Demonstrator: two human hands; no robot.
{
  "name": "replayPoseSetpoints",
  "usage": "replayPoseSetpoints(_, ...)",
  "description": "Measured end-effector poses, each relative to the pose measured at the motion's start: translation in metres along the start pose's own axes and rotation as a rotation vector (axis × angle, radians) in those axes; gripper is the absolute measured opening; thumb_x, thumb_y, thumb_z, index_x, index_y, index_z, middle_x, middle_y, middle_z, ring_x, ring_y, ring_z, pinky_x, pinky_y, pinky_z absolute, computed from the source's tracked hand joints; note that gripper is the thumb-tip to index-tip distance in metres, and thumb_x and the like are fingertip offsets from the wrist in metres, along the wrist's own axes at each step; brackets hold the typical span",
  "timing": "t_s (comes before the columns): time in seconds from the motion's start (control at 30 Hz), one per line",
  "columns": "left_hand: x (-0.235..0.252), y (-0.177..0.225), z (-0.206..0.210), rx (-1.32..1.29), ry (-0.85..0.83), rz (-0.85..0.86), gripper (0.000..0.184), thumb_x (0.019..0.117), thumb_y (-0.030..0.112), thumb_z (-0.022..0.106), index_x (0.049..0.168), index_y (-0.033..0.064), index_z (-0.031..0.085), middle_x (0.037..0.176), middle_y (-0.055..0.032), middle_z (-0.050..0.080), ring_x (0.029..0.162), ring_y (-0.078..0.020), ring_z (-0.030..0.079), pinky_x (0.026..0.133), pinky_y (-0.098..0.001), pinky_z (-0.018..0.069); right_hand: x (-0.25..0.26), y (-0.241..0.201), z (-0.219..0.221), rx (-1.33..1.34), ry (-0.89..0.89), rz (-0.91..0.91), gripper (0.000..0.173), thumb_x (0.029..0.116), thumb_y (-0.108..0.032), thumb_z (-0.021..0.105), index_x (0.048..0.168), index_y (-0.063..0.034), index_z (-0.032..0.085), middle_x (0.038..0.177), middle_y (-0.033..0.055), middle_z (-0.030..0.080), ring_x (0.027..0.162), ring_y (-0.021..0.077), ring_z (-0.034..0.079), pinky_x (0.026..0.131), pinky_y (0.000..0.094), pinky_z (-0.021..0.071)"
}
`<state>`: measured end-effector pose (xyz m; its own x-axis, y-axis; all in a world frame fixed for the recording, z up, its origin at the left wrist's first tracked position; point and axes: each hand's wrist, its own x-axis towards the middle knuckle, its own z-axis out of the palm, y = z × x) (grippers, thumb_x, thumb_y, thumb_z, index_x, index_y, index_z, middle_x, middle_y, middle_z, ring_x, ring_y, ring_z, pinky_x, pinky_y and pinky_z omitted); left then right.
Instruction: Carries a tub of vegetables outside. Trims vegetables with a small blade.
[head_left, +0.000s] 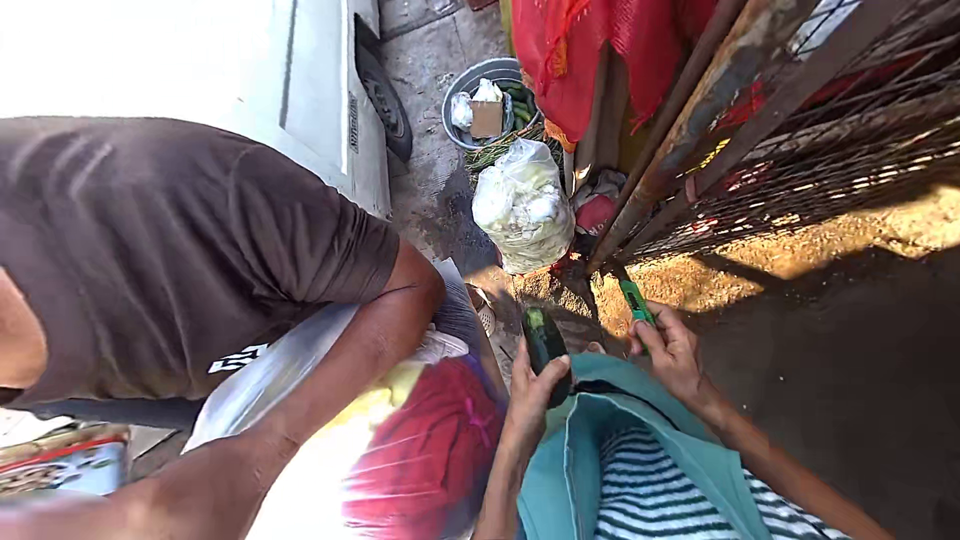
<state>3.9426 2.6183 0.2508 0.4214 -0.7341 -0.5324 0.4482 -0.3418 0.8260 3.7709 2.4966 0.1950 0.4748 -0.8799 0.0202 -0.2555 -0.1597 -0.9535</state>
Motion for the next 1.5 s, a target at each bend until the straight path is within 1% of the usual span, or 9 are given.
replayPoseSetpoints(0.2,0.014,0.053,0.004,-0.088,0.173,0.263,0.056,0.0836,0.012,0.067,0.130,-0.0077,0.042,0.096,-0.0136,0.071,0.070,-0.0190,0.070,0.062,-0.0344,0.0617,0.047,-0.023,-0.051,-0.157,-0.054,-0.176,0.037,0.1040,-0.016,0.046,0.125,0.0137,0.056,0.077,0.0085,0.063,0.056,0.0075,0.058,0.055,0.0260,0.0534)
replayPoseSetpoints(0.37,0.044,0.090,-0.014,-0.270,0.084,0.393,0.060,0.0934,0.039,0.058,0.140,0.0070,0.040,0.098,-0.0147,0.073,0.073,-0.0217,0.072,0.067,-0.0356,0.0614,0.082,-0.034,-0.084,-0.138,0.048,-0.208,0.038,0.1054,-0.018,0.043,0.123,0.0145,0.053,0.074,0.0047,0.057,0.054,0.0049,0.053,0.052,0.0246,0.0508)
replayPoseSetpoints(0.47,0.054,0.109,-0.016,-0.308,-0.016,0.355,0.065,0.0882,0.053,0.064,0.136,0.0123,0.046,0.091,-0.0074,0.069,0.068,-0.0153,0.067,0.060,-0.0290,0.0582,0.085,-0.028,-0.090,-0.083,0.059,-0.182,0.038,0.1039,-0.017,0.044,0.122,0.0148,0.054,0.073,0.0030,0.057,0.052,0.0035,0.052,0.050,0.0229,0.0493)
replayPoseSetpoints(0.6,0.070,0.121,-0.022,-0.326,-0.121,0.335,0.063,0.0708,0.040,0.087,0.119,0.0084,0.061,0.086,-0.0042,0.069,0.063,-0.0101,0.065,0.058,-0.0242,0.0566,0.075,-0.015,-0.084,0.155,0.029,-0.061,0.033,0.1033,-0.015,0.044,0.123,0.0109,0.051,0.071,-0.0056,0.056,0.051,-0.0001,0.053,0.050,0.0198,0.0516)
replayPoseSetpoints(0.67,0.081,0.131,-0.022,-0.262,-0.067,0.330,0.058,0.0674,0.029,0.088,0.113,0.0046,0.061,0.084,-0.0052,0.069,0.063,-0.0107,0.065,0.059,-0.0252,0.0573,0.066,-0.012,-0.074,0.294,0.027,0.006,0.029,0.1026,-0.011,0.043,0.124,0.0070,0.050,0.072,-0.0080,0.058,0.053,0.0005,0.057,0.052,0.0209,0.0548)
replayPoseSetpoints(0.8,0.105,0.149,-0.027,-0.256,-0.013,0.368,0.061,0.0694,0.028,0.086,0.118,0.0039,0.059,0.090,-0.0087,0.071,0.074,-0.0169,0.070,0.070,-0.0315,0.0602,0.055,-0.011,-0.041,0.494,0.026,0.043,0.022,0.1026,-0.008,0.039,0.120,-0.0033,0.051,0.077,-0.0104,0.066,0.060,0.0015,0.064,0.057,0.0192,0.0577)
replayPoseSetpoints(1.0,0.136,0.180,-0.075,-0.113,0.024,0.474,0.075,0.0635,0.033,0.092,0.122,0.0003,0.059,0.088,-0.0072,0.071,0.075,-0.0158,0.070,0.073,-0.0310,0.0611,0.082,-0.027,0.030,0.577,0.050,0.110,0.022,0.1014,-0.002,0.035,0.120,-0.0016,0.048,0.080,-0.0078,0.068,0.065,0.0041,0.067,0.062,0.0216,0.0602)
replayPoseSetpoints(1.3,0.209,0.189,-0.258,-0.162,0.010,0.380,0.078,0.0582,0.035,0.096,0.115,-0.0012,0.057,0.088,-0.0088,0.072,0.072,-0.0180,0.071,0.067,-0.0330,0.0617,0.179,-0.033,0.184,0.521,0.203,-0.014,0.019,0.1068,-0.016,0.040,0.122,-0.0120,0.051,0.079,-0.0097,0.068,0.063,0.0068,0.067,0.059,0.0263,0.0613)
replayPoseSetpoints(1.5,0.276,0.199,-0.369,-0.300,-0.070,0.265,0.074,0.0705,0.042,0.090,0.124,0.0038,0.056,0.102,-0.0147,0.075,0.078,-0.0232,0.074,0.073,-0.0375,0.0623,0.248,-0.061,0.282,0.541,0.373,0.006,0.019,0.1038,-0.011,0.036,0.117,-0.0112,0.049,0.078,-0.0092,0.068,0.061,0.0074,0.067,0.059,0.0253,0.0616)
